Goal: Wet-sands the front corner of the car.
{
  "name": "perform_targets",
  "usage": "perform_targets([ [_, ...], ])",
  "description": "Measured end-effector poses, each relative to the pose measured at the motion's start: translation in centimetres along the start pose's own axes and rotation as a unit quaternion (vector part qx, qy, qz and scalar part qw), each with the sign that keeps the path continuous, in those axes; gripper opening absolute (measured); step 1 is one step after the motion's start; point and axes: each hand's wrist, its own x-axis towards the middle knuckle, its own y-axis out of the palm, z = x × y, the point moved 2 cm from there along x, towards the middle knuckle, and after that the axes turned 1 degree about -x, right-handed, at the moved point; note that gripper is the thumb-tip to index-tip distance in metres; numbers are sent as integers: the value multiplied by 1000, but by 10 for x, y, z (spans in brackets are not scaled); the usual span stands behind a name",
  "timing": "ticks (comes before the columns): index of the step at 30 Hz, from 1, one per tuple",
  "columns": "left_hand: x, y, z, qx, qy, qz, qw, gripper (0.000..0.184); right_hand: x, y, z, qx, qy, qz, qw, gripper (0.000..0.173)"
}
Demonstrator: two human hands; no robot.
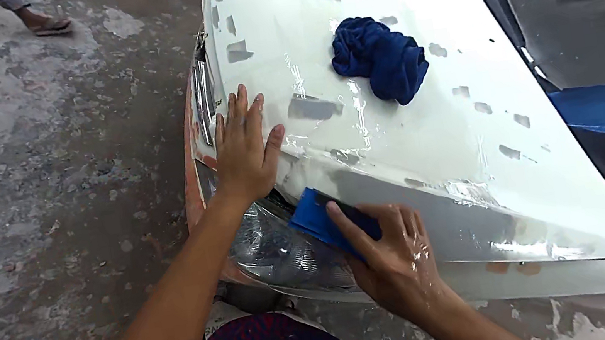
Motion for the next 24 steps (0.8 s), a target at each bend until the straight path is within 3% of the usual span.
perform_targets([
  [5, -4, 3, 1, 3, -1, 12, 1000, 71, 38, 6, -13, -11, 60, -9, 998, 53],
  [11, -2, -2, 3, 10, 31, 12, 999, 71, -23, -8, -27, 37, -16, 1, 999, 44],
  [16, -5, -1, -2, 17, 28, 41, 999, 71, -4, -14, -67, 44, 139, -64, 987, 44],
  [21, -33, -1, -46, 63, 83, 92, 990, 81, -81, -28, -65, 36, 62, -39, 997, 42],
  [24, -61, 15, -72, 112, 133, 121, 977, 90, -77, -32, -100, 4, 128, -86, 988, 41],
])
